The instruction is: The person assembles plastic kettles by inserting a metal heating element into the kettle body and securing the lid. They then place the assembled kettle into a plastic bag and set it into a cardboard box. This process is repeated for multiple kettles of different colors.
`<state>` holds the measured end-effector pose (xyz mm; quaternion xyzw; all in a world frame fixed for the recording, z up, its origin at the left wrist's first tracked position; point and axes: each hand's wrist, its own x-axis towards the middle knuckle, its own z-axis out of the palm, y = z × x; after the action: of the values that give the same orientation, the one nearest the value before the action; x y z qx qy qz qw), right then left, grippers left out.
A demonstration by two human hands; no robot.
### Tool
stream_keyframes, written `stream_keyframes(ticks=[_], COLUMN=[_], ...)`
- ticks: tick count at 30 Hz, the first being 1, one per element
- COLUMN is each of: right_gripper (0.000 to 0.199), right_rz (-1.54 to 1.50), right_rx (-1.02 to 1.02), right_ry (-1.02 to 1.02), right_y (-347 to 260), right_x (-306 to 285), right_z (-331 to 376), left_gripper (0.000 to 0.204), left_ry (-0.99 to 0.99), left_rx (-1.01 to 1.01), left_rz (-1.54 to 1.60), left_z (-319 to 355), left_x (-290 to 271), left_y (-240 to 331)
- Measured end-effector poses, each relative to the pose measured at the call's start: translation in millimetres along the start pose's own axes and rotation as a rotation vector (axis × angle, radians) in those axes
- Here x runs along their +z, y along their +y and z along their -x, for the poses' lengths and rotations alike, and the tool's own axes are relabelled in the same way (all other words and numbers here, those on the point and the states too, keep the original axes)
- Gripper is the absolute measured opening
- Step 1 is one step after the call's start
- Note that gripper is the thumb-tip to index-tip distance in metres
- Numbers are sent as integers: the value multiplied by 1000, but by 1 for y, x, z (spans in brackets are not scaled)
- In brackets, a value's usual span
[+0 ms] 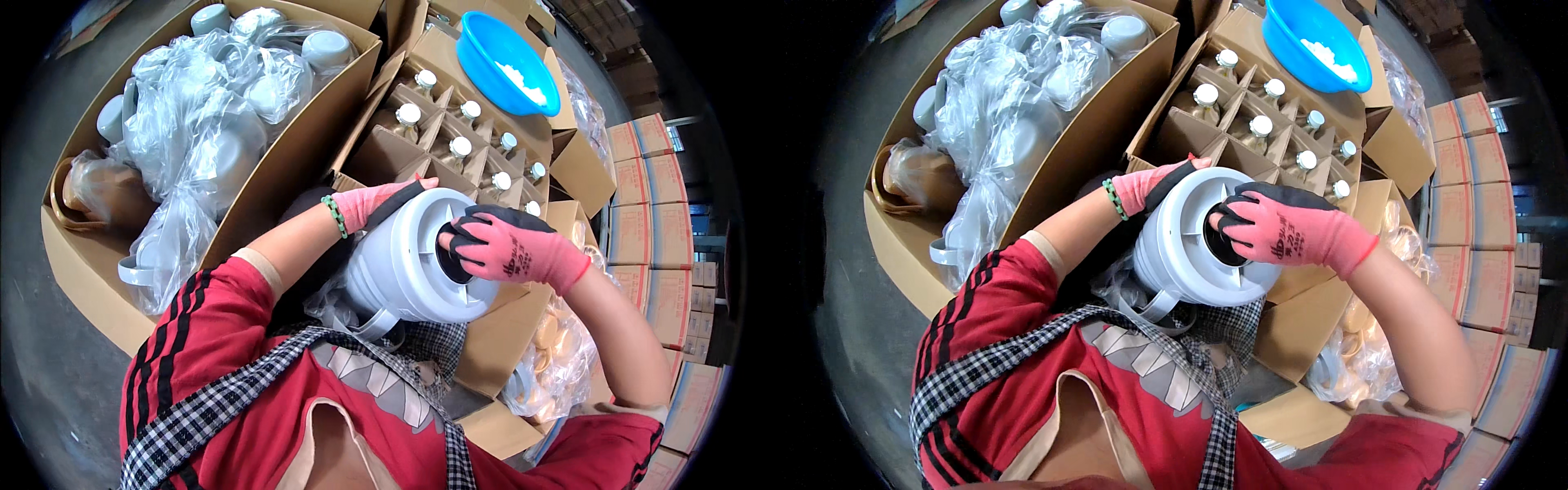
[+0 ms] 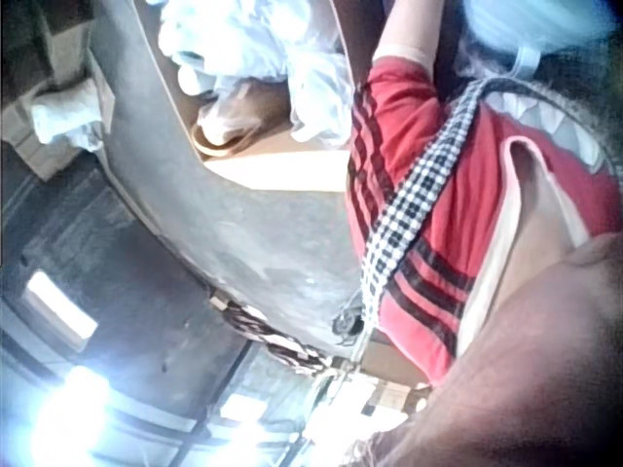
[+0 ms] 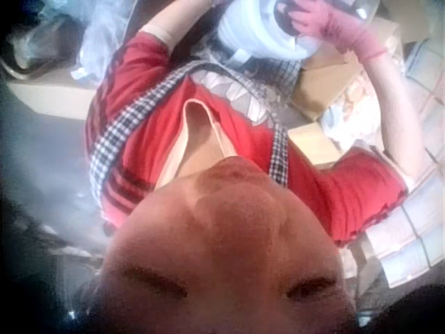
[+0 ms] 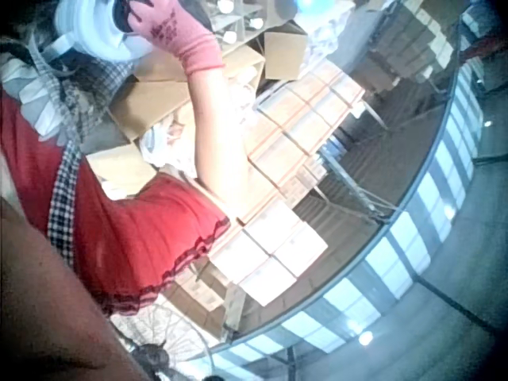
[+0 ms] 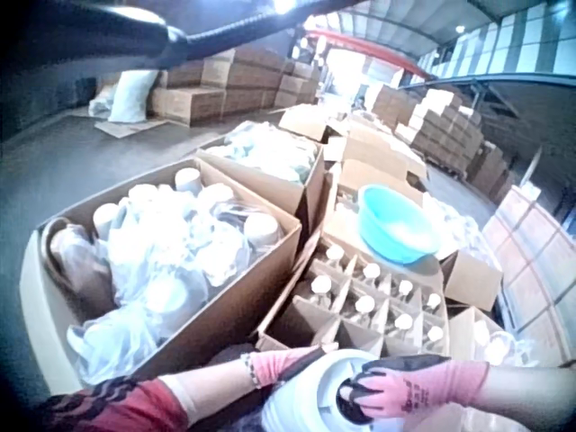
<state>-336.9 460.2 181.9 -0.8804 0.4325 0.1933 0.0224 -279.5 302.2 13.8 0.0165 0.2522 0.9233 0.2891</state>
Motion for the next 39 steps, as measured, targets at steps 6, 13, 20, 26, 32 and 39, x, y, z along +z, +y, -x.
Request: stream_keyframes(ticks=[6, 13, 20, 26, 32, 39], right_gripper=[27, 11, 16, 25, 17, 17], right_rz=[-686, -852, -261, -665, -216, -52], right_rx=[1139, 826, 382, 1229, 1034, 404], right_ry=[-24, -54, -145, -278, 530, 174], right_y=[-14, 4, -5, -19, -82, -137], right_x=[6, -21, -4, -17, -38, 85], right_z=[-46, -29, -19, -54, -63, -115], left_gripper=[41, 44, 42, 39, 39, 40], left_ry=[-24, -55, -102, -190, -165, -128], left_rx=[-36, -17, -66, -92, 27, 74], left_rz=[39, 125, 231, 277, 390, 417], left_z=[-4, 8, -9, -14, -7, -23], left_x=[-19, -6, -11, -24, -29, -41], left_y=[5, 11, 3, 8, 0, -1])
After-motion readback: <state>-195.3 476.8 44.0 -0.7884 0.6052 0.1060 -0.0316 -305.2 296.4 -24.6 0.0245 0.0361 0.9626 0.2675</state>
